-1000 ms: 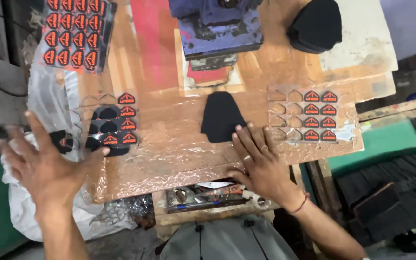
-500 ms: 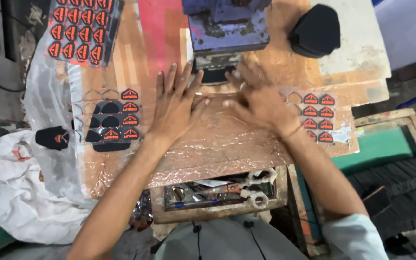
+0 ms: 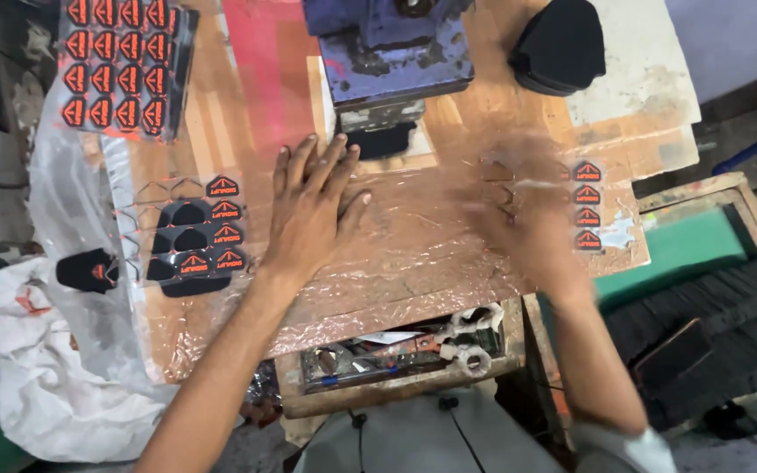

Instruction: Applying branded patches to fabric panels using a heat press machine.

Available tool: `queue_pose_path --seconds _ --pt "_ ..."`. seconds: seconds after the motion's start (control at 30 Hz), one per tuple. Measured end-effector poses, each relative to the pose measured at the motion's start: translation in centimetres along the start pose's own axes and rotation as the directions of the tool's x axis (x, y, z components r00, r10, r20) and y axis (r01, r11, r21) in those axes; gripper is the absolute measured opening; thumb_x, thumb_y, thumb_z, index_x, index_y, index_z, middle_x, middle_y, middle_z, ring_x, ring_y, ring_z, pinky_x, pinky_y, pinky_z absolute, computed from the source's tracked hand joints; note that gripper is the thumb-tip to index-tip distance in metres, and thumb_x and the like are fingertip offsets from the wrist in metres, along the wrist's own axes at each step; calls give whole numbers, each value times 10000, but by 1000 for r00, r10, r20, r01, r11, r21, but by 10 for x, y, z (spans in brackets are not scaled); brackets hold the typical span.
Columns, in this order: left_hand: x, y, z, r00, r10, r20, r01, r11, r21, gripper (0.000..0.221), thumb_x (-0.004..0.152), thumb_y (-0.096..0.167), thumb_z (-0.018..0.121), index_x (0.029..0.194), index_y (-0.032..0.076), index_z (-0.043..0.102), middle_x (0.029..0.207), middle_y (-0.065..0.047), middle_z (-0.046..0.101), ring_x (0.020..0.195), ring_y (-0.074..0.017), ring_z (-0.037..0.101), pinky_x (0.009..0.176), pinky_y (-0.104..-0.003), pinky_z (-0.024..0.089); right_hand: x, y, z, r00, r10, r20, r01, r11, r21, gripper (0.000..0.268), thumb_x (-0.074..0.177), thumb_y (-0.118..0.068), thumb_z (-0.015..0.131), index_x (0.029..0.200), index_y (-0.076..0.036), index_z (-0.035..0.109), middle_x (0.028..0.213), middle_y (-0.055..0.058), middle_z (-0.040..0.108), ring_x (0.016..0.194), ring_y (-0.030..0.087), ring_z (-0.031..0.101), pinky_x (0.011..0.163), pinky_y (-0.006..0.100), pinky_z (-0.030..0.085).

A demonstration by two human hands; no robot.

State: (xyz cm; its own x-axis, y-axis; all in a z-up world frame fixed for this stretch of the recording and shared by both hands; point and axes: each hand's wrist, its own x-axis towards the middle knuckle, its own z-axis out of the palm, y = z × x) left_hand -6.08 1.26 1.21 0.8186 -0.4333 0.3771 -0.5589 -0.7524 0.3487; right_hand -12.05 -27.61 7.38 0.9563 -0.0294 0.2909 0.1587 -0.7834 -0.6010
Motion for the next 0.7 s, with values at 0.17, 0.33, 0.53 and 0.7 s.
queue_pose_path --seconds 0.17,0.33,0.53,0.7 --pt "2 -1 -3 1000 4 10 -4 999 -40 604 985 403 672 1469 58 563 1561 -128 488 1449 -397 369 1215 -628 239 -90 158 -97 896 424 -134 -421 906 48 609 989 -157 833 1382 153 486 1194 214 613 1050 265 626 853 328 547" --pt "2 0 -1 1000 -5 12 6 999 -35 596 989 393 676 1457 42 565 1553 -137 498 1442 -392 379 1218 -627 245 -88 81 -117 885 425 -191 -349 876 333 132 1140 -25 667 1184 98 646 930 53 703 754 79 636 668 213 507" --pt "-4 8 1 1000 11 5 -11 1000 20 657 987 386 640 1513 22 488 1598 -165 434 1475 -436 339 1208 -621 244 -21 -11 -3 788 615 -36 -361 509 781 220 996 -91 642 1208 -151 633 1000 -6 700 819 69 710 654 194 584" --pt "-11 -5 15 996 84 -31 -80 991 106 732 979 421 616 1576 53 408 1654 -164 356 1515 -428 288 1228 -612 217 18 -12 45 858 145 493 -444 694 567 395 979 -23 637 1372 -32 604 818 26 715 558 80 652 461 235 553"
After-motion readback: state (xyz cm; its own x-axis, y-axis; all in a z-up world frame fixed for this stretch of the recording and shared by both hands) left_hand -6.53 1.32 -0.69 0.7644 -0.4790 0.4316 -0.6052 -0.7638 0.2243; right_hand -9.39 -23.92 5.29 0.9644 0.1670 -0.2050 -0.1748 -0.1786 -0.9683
